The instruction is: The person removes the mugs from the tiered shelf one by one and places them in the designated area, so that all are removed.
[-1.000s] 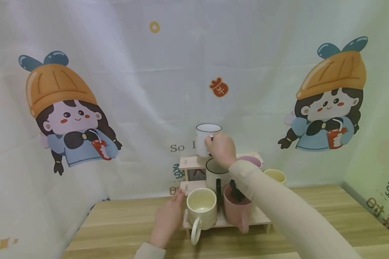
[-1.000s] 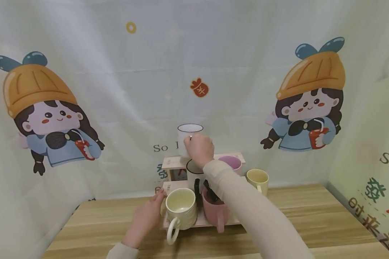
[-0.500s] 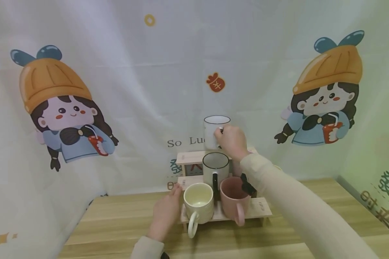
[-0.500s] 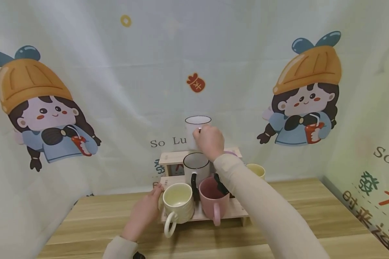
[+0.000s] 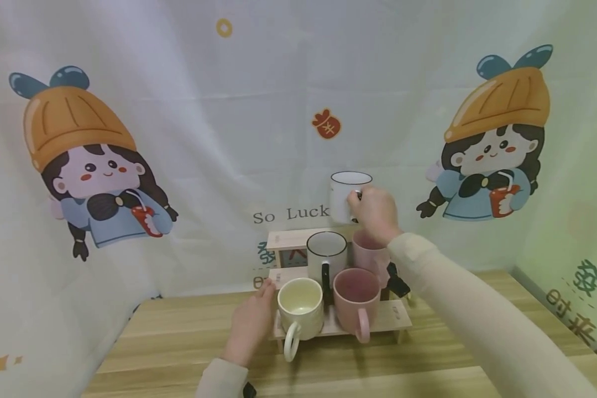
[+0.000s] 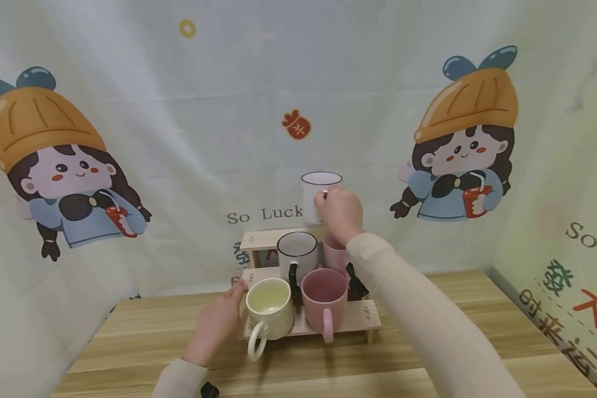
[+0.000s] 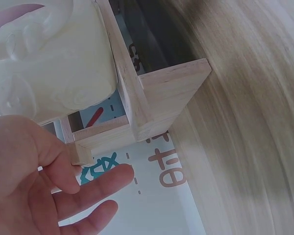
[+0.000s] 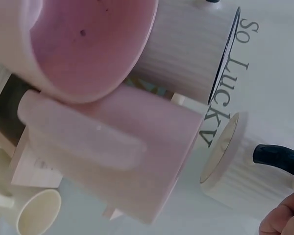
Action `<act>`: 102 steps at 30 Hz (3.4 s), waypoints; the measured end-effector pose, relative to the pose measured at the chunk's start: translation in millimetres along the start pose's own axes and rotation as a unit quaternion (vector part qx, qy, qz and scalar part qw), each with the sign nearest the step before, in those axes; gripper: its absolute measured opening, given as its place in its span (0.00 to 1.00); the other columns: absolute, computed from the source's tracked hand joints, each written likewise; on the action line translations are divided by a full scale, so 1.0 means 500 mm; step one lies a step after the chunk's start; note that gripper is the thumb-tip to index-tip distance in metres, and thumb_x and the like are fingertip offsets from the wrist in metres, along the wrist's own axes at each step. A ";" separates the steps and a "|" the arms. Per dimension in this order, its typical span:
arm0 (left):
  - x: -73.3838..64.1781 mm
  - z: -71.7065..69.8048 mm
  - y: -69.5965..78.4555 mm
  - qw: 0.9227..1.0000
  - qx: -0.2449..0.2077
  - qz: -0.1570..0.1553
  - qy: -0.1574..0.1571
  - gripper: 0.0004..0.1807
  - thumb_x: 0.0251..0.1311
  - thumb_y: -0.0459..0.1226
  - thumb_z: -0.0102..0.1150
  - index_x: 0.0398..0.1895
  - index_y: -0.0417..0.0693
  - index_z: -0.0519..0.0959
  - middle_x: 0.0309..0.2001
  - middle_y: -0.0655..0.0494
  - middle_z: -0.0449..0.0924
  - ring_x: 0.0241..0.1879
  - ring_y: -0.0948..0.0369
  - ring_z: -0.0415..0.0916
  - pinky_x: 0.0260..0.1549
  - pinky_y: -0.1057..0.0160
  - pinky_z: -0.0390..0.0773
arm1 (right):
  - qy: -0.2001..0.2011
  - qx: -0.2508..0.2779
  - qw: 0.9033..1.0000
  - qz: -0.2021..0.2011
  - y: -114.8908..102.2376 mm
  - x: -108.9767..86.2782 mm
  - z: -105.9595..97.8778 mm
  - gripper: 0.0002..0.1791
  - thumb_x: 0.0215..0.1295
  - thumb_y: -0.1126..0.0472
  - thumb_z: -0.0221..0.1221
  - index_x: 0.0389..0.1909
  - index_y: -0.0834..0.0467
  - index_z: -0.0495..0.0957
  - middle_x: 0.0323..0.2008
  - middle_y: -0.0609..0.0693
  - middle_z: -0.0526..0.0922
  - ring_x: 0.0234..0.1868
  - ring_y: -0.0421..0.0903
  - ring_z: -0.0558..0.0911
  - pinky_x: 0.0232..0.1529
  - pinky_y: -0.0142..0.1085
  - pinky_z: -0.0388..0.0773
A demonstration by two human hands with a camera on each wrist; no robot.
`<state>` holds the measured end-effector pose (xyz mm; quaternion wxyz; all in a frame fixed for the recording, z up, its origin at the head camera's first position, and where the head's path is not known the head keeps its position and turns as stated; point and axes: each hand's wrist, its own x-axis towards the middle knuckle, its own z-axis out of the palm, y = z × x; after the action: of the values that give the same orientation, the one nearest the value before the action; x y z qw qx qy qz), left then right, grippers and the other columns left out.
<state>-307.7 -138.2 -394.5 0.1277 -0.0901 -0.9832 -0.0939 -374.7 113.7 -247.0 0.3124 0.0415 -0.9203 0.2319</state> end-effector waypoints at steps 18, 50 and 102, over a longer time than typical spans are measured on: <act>-0.002 -0.005 0.003 1.000 -0.003 -0.003 0.000 0.30 0.53 0.24 0.47 0.63 0.45 0.71 0.66 0.48 0.69 0.29 0.51 0.80 0.10 0.67 0.68 | 0.005 -0.001 1.000 0.026 0.089 -0.024 -0.044 0.19 0.67 0.56 0.46 0.18 0.61 0.69 0.19 0.55 0.76 0.21 0.50 0.71 0.19 0.33 0.63; 0.001 -0.005 -0.001 1.000 0.004 0.001 -0.005 0.30 0.55 0.24 0.49 0.64 0.46 0.70 0.69 0.50 0.66 0.14 0.60 0.65 0.08 0.72 0.64 | 0.051 -0.044 0.998 0.010 0.256 -0.088 -0.070 0.20 0.65 0.61 0.48 0.13 0.61 0.65 0.13 0.57 0.71 0.15 0.52 0.68 0.15 0.37 0.60; -0.005 0.002 -0.001 1.000 0.005 0.003 0.016 0.31 0.52 0.24 0.51 0.63 0.45 0.71 0.67 0.50 0.68 0.19 0.55 0.73 0.08 0.69 0.66 | -0.050 -0.081 0.992 0.078 0.443 -0.198 0.027 0.21 0.65 0.58 0.45 0.14 0.63 0.67 0.13 0.58 0.72 0.16 0.53 0.71 0.18 0.48 0.68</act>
<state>-305.8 -138.9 -396.2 0.1437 -0.0905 -0.9814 -0.0898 -351.6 297.9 -404.0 0.2495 -0.0440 -0.9509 0.1778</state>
